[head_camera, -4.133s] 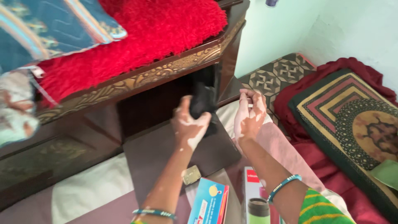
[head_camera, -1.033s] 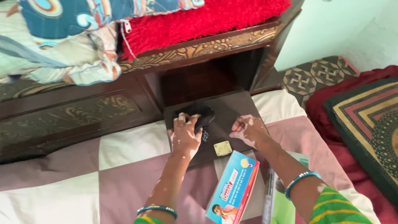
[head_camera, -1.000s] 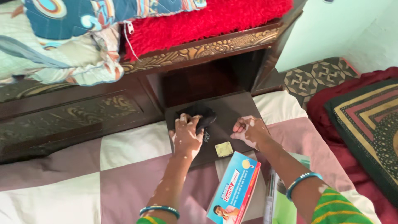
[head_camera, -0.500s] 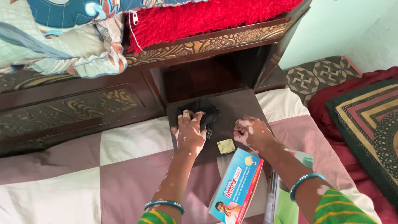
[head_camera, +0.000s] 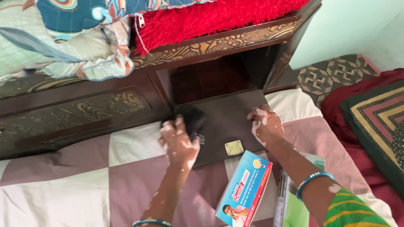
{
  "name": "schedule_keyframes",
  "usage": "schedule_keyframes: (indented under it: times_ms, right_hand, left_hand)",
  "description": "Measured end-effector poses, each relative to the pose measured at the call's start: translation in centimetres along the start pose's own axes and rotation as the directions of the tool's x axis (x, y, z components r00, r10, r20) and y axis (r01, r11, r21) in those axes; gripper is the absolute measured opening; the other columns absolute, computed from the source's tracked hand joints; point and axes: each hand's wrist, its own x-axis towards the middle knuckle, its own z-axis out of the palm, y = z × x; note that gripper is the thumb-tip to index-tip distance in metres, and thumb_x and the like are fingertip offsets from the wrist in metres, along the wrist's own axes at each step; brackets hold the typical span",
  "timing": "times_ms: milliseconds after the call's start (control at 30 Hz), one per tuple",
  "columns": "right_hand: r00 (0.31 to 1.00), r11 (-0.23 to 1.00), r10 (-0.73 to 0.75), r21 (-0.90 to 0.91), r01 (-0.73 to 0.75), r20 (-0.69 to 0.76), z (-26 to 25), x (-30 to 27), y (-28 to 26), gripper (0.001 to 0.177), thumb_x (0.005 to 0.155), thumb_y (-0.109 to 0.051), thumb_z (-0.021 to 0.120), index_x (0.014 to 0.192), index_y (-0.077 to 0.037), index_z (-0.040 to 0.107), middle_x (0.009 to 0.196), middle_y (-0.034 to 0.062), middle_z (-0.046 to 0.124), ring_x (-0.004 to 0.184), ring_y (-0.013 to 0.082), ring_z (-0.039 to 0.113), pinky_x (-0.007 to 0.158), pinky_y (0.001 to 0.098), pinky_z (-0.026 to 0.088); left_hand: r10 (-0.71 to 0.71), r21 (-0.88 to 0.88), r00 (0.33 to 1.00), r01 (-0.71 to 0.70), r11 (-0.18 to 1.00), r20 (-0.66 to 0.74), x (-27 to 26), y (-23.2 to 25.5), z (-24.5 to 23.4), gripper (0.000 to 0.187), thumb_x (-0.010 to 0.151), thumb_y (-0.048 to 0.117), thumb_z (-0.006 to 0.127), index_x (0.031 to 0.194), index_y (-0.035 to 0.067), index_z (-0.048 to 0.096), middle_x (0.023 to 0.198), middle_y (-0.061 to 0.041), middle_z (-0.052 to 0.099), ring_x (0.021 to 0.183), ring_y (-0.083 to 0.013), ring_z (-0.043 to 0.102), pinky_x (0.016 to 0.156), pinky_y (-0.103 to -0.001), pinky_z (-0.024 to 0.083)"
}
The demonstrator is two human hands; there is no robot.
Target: The person wipes a red shaggy cushion and a patterned pillow on a wooden headboard using a black cloth. They then open a drawer, wipe the interior, place two boxes inside, and close the drawer.
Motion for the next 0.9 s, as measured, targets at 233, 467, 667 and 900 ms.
schedule_keyframes:
  times_ms: [233,467,667,900]
  right_hand:
    - [0.986,0.988,0.135,0.088,-0.126,-0.100,-3.5,0.6,-3.2,0.020,0.095,-0.008,0.054,0.094,-0.011,0.074,0.089,0.0037,0.076,0.080,0.0248,0.073,0.075,0.0375,0.054]
    - [0.926,0.905,0.367,0.262,-0.334,-0.089,-7.4,1.5,-3.4,0.027,0.103,-0.016,0.044,0.112,-0.012,0.068,0.074,0.0047,0.072,0.061,0.0169,0.069,0.064,0.0341,0.053]
    - [0.905,0.930,0.303,0.300,-0.213,-0.299,-8.8,2.3,-2.0,0.027,0.105,-0.014,0.043,0.111,-0.008,0.069,0.079,0.0047,0.072,0.069,0.0169,0.069,0.068,0.0322,0.054]
    - [0.892,0.941,0.016,0.309,0.140,-0.453,-6.9,2.8,-1.0,0.016,0.103,-0.007,0.048,0.107,-0.008,0.064,0.104,0.0062,0.074,0.087,0.0193,0.072,0.077,0.0320,0.055]
  left_hand:
    - [-0.076,0.151,0.997,0.075,0.986,0.002,0.6,1.4,2.4,0.082,0.080,0.043,0.076,0.150,0.013,0.044,0.150,-0.020,0.036,0.136,-0.0395,0.034,0.106,-0.059,0.034]
    - [0.295,0.087,0.948,-0.306,0.948,0.123,1.6,11.0,6.4,0.077,0.085,0.036,0.070,0.152,0.009,0.042,0.153,-0.018,0.036,0.136,-0.0378,0.036,0.101,-0.066,0.035]
    - [0.550,-0.301,0.735,-0.461,0.835,0.397,1.1,21.0,7.8,0.054,0.087,0.039,0.070,0.135,0.015,0.061,0.152,-0.013,0.044,0.143,-0.0333,0.039,0.112,-0.060,0.037]
    - [0.591,-0.055,0.806,-0.591,0.805,-0.020,5.8,16.7,6.5,0.070,0.078,0.028,0.079,0.142,0.015,0.053,0.151,-0.020,0.040,0.138,-0.0405,0.036,0.107,-0.065,0.032]
